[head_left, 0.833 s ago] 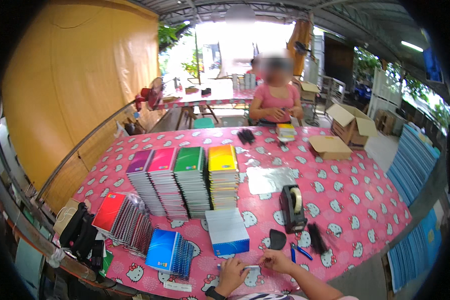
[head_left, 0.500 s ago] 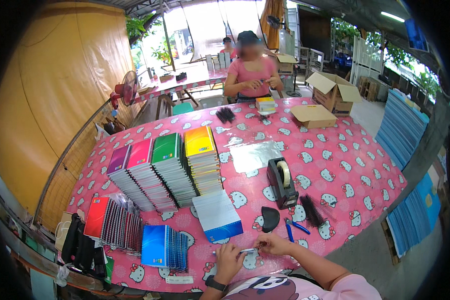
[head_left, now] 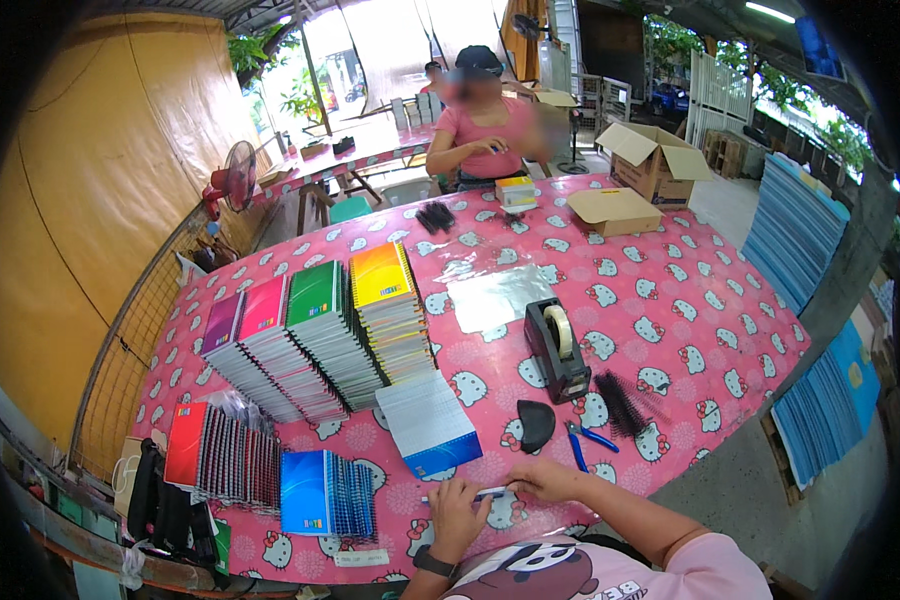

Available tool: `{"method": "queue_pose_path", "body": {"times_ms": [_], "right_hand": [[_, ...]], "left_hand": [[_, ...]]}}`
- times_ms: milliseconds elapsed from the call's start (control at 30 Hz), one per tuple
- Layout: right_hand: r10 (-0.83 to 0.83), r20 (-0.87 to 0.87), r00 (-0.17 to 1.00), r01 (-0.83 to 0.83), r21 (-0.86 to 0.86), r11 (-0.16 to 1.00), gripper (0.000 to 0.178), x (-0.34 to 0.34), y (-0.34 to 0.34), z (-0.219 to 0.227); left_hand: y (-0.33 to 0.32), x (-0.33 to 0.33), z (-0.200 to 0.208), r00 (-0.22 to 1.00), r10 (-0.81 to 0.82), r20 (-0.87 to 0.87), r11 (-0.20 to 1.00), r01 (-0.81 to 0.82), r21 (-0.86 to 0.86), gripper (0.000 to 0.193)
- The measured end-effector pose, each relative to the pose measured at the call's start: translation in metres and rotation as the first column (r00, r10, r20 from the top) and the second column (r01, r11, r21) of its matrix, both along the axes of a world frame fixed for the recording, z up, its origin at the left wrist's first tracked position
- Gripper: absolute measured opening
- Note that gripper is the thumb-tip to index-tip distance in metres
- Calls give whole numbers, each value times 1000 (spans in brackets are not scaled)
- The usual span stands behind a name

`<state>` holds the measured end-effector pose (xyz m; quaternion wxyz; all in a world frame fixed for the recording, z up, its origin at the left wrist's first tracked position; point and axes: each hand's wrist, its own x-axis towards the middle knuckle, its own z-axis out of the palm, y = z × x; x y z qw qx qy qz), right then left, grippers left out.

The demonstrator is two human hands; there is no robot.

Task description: The person assembles notebooks by aligning paper stacks, applying a plastic spiral spine, and securing it with tape.

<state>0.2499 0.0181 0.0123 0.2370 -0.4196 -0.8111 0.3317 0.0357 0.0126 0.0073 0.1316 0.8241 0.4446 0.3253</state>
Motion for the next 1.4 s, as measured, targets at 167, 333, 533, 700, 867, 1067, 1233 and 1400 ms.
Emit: {"method": "queue_pose_path", "body": {"times_ms": [167,333,533,700,867,1067,1233,1400], "right_hand": [[-43,32,999,47,-149,988,25,-7,-3,17],[-57,133,989,71,-103,992,28,-13,-5,4],[-50,114,992,60,-93,994,24,-11,-5,16],[-59,38,998,63,-94,994,25,-12,-2,11],[-55,-4,998,55,-38,998,23,-11,-4,6],[-81,-57,995,56,-362,931,13,-1,-4,20],[-223,-56,973,225,28,974,20,-12,-8,5],[-360,-33,932,360,168,918,17,-17,-5,14]], "left_hand": [[0,1,1,999,6,-39,999,-7,-35,21],[-2,7,-5,999,-43,-30,999,43,4,23],[-3,9,-3,999,-37,-20,999,37,-8,22],[2,10,6,998,-50,-38,998,48,-47,21],[2,10,6,994,-108,4,994,108,-7,20],[3,10,4,997,-54,-48,997,51,-50,19],[4,11,3,998,-57,-41,998,56,-16,20],[3,9,0,997,-54,-46,998,53,-19,21]]}}
